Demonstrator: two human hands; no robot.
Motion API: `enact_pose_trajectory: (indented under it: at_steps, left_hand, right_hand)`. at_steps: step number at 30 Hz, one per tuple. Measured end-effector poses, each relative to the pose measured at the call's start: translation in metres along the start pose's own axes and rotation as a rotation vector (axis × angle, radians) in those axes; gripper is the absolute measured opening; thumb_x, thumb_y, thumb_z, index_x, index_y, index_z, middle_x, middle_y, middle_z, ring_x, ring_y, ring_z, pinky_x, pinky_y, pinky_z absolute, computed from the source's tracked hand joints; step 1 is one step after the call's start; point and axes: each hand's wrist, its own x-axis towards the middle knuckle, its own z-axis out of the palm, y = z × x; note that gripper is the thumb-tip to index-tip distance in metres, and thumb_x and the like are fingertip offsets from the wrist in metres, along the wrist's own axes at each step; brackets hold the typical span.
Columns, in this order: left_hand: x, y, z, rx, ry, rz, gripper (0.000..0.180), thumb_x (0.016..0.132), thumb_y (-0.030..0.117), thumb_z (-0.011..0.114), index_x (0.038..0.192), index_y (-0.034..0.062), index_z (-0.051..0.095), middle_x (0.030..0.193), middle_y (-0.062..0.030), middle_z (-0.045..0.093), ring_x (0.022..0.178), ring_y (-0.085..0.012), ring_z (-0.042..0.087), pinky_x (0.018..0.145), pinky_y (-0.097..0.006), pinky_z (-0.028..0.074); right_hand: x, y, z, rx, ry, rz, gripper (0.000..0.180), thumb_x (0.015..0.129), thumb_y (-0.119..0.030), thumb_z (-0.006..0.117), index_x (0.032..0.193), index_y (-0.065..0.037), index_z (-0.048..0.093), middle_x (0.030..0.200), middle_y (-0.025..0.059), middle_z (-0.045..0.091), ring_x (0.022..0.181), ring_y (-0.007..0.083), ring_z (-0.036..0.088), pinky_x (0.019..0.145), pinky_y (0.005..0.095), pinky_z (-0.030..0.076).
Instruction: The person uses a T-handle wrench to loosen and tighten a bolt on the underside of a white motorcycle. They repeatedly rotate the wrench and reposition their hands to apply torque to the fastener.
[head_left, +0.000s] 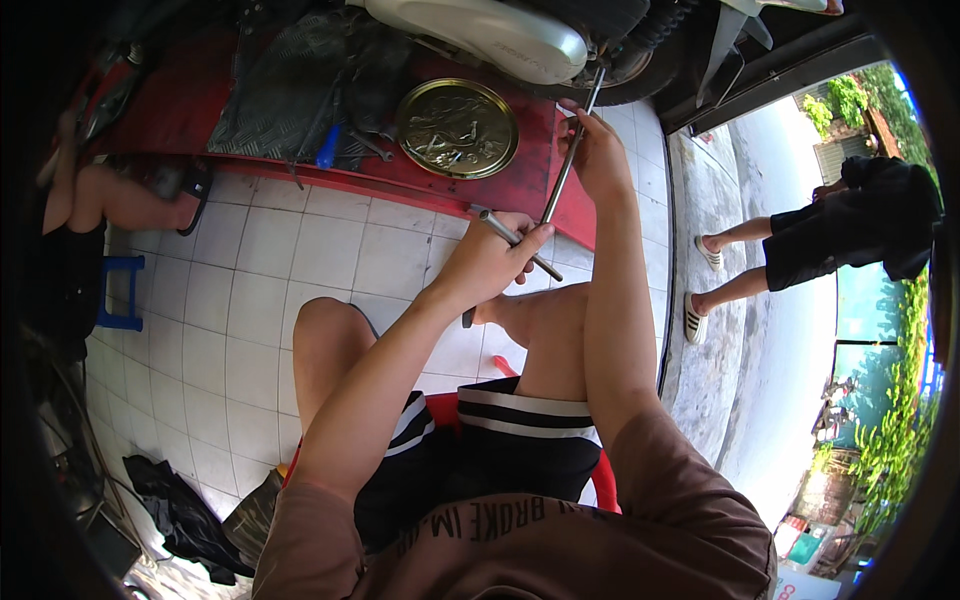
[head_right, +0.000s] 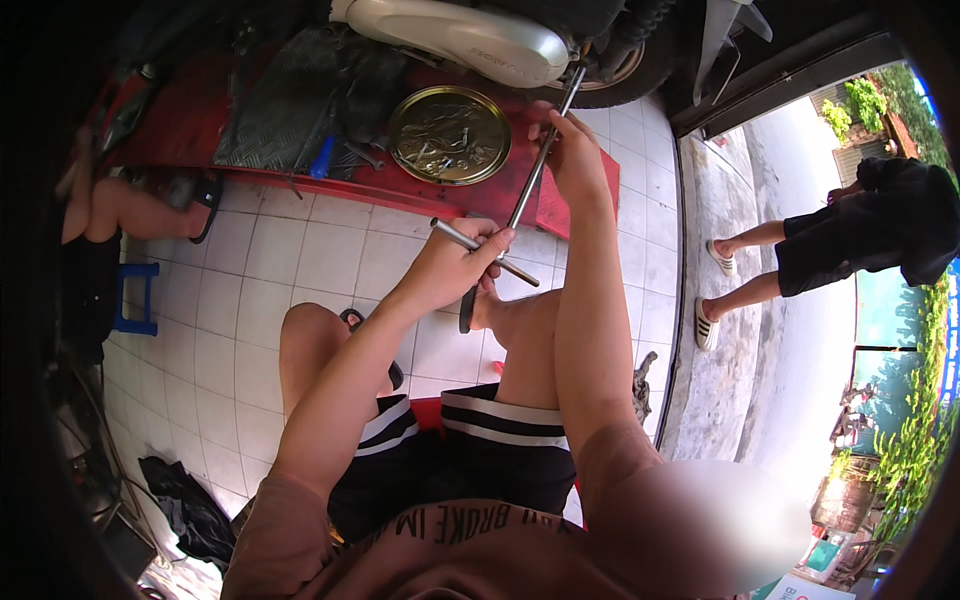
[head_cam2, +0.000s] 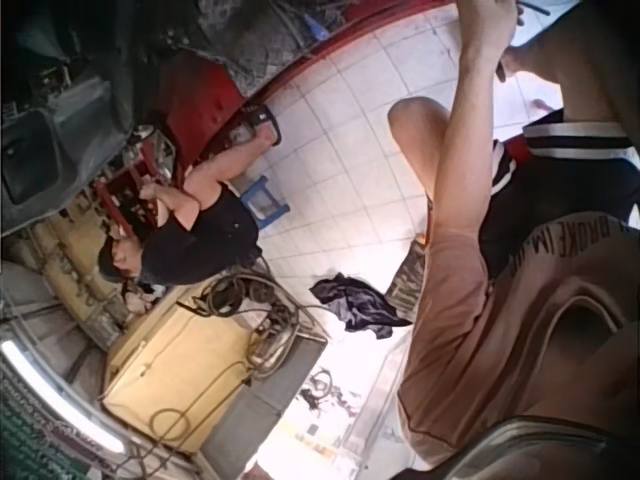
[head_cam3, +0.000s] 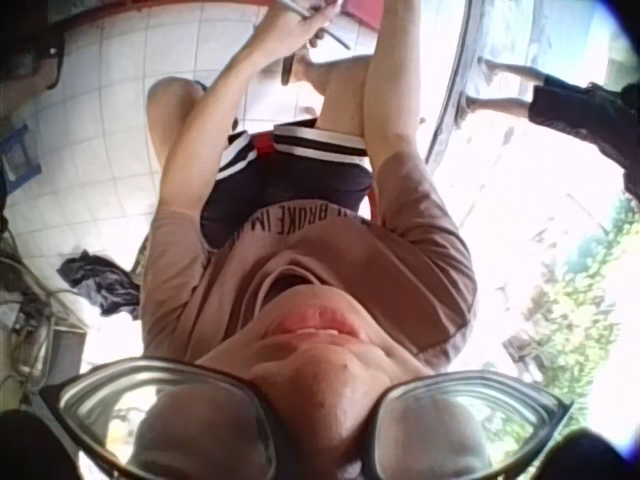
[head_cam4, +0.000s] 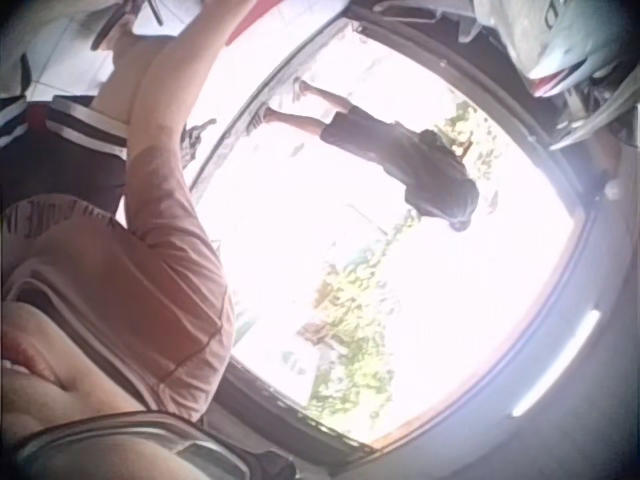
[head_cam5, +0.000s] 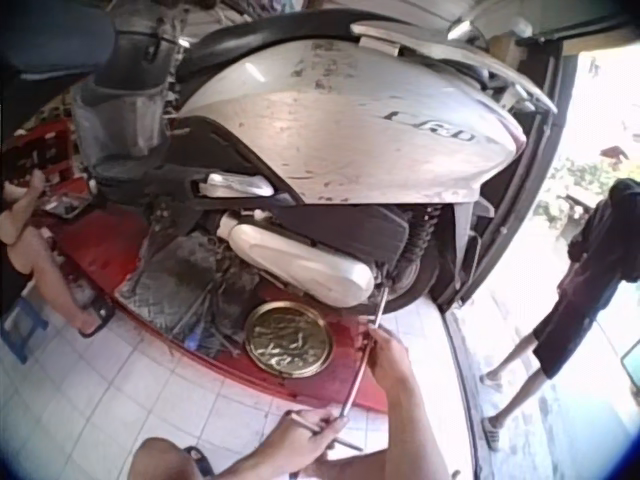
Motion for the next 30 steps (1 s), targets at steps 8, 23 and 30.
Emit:
enact_pose_trajectory:
  at_steps: [8, 23, 30]
  left_hand:
    - [0.015, 0.006, 0.010, -0.021, 0.028, -0.007, 0.039, 0.097, 0.034, 0.061, 0.081, -0.0022, 0.062, 0.061, -0.0043, 0.059, 0.051, -0.0088, 0.057, 0.046, -0.026, 0.044]
    - [0.021, 0.002, 0.011, -0.033, 0.006, 0.129, 0.036, 0.100, 0.029, 0.055, 0.099, -0.0058, 0.064, 0.071, -0.0085, 0.066, 0.061, -0.0131, 0.064, 0.054, -0.027, 0.051]
    - [0.020, 0.007, 0.004, -0.260, -0.017, 0.064, 0.035, 0.101, 0.030, 0.053, 0.101, -0.0037, 0.061, 0.075, -0.0113, 0.068, 0.063, -0.0170, 0.069, 0.054, -0.027, 0.052]
  right_hand:
    - [0.011, -0.001, 0.000, -0.113, 0.031, -0.007, 0.033, 0.102, -0.017, 0.042, 0.125, 0.004, 0.056, 0.077, 0.0054, 0.059, 0.065, 0.0132, 0.055, 0.058, 0.0259, 0.044]
    - [0.028, 0.000, -0.005, -0.130, 0.027, -0.052, 0.032, 0.103, -0.020, 0.044, 0.122, 0.002, 0.057, 0.074, 0.0039, 0.058, 0.059, 0.0123, 0.052, 0.055, 0.0251, 0.043]
    - [0.024, -0.009, -0.003, -0.176, -0.004, -0.058, 0.035, 0.103, -0.022, 0.045, 0.128, 0.001, 0.054, 0.078, 0.0023, 0.060, 0.062, 0.0110, 0.054, 0.057, 0.0241, 0.044]
